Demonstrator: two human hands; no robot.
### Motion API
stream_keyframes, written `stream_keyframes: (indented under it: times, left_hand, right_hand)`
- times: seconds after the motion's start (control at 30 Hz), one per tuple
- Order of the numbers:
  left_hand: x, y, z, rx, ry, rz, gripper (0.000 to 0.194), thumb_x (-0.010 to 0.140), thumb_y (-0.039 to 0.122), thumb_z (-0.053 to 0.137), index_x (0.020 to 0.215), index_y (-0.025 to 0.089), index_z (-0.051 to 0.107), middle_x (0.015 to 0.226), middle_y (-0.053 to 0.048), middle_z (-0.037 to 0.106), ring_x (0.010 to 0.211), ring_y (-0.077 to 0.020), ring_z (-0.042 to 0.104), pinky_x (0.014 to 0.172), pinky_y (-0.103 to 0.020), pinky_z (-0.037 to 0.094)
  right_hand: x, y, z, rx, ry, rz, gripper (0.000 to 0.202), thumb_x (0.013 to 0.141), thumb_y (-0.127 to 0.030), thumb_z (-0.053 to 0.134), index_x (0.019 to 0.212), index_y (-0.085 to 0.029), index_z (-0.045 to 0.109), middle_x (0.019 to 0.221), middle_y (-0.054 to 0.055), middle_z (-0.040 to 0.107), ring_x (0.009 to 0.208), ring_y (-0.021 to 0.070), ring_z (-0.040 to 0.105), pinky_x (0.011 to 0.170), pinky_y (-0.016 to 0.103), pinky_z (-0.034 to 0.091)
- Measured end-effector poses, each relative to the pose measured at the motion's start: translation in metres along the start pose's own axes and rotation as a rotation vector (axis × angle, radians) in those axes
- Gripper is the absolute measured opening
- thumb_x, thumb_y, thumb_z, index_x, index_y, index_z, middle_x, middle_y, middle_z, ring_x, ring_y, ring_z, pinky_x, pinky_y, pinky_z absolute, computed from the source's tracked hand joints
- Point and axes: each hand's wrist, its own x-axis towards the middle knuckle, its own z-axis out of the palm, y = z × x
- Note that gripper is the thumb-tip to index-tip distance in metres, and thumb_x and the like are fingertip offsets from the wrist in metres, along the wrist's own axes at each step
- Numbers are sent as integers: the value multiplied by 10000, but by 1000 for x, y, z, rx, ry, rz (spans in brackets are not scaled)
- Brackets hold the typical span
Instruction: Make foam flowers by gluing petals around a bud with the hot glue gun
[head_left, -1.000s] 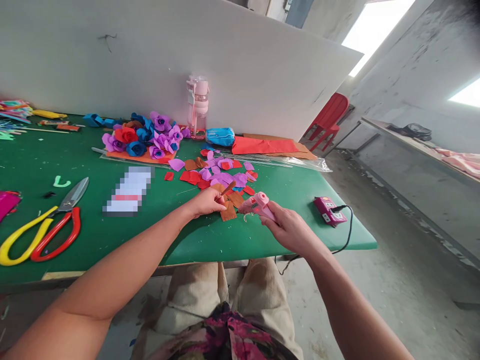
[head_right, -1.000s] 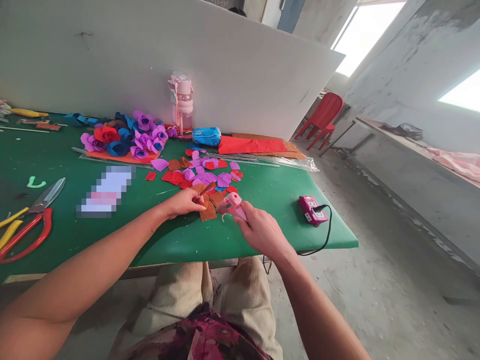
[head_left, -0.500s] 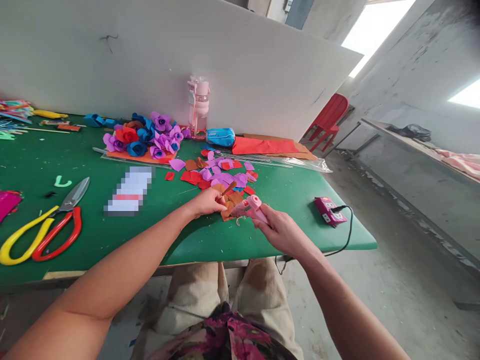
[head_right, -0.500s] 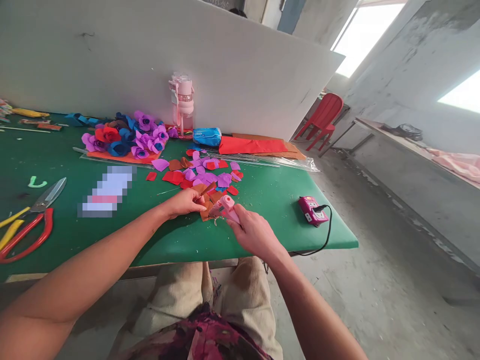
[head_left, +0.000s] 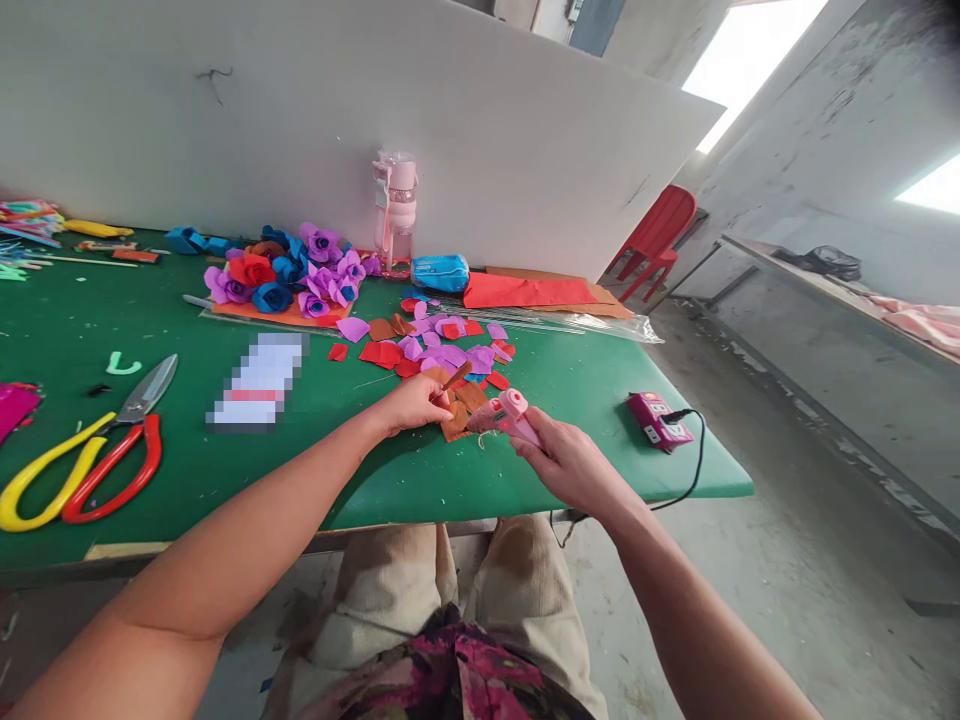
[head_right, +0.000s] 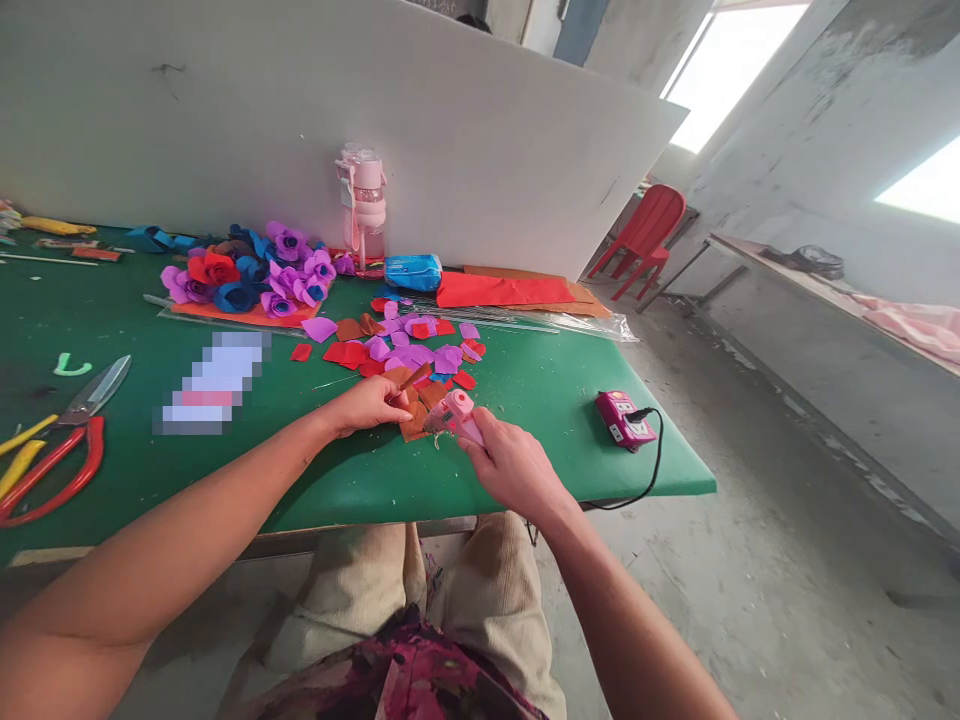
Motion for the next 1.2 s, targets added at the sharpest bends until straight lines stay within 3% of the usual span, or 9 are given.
stream_keyframes:
  times: [0.33, 0.53, 0.67, 0.93, 1.07, 1.2]
  left_hand:
    - [-2, 5, -1, -14, 5, -1, 144, 541, 212, 642, 525, 164, 506, 502, 52, 456, 502, -93, 378, 502, -238, 256]
    - [-3, 8, -3, -73, -46, -50, 107, 575, 204, 641, 560, 150, 550, 501, 43, 486, 433, -67, 344, 432, -220, 212]
    - [-4, 7, -5, -153, -88, -107, 133, 613, 221, 664, 631, 148, 554, 526, 32, 516, 375, -42, 298, 372, -205, 151]
    - [-3, 2, -14, -456, -120, -135, 315, 599, 269, 768, 752, 161, 515, 538, 34, 531, 347, -9, 252, 349, -177, 119]
    - [-3, 2, -17, -484, -109, -135, 339, 596, 295, 782, 746, 158, 511, 544, 37, 523, 345, -3, 249, 352, -180, 101]
    - [-5, 4, -17, -496, -76, -108, 325, 604, 305, 766, 738, 160, 507, 538, 46, 515, 347, 0, 245, 361, -176, 108]
  right_hand:
    - [-2, 0, -1, 53, 27, 1, 187, 892, -382, 397, 823, -217, 451, 686, 13, 561, 592, 160, 478, 547, 256, 268]
    - [0, 13, -3, 625, -23, 141, 275, 841, -468, 490, 839, -199, 544, 597, -23, 537, 478, 108, 417, 471, 236, 307]
    - [3, 32, 3, 1007, -4, 246, 357, 769, -520, 605, 877, -181, 570, 726, 7, 622, 438, 64, 371, 413, 221, 277]
    - [13, 83, 14, 1233, 100, 443, 312, 689, -418, 702, 838, -181, 565, 840, 53, 673, 393, 30, 330, 353, 204, 217]
    - [23, 99, 14, 1076, 150, 543, 273, 743, -422, 642, 812, -175, 551, 782, 52, 648, 402, 50, 377, 366, 203, 283]
    - [27, 98, 9, 401, 204, 533, 319, 828, -480, 530, 744, -176, 571, 693, 42, 597, 525, 128, 521, 478, 238, 375]
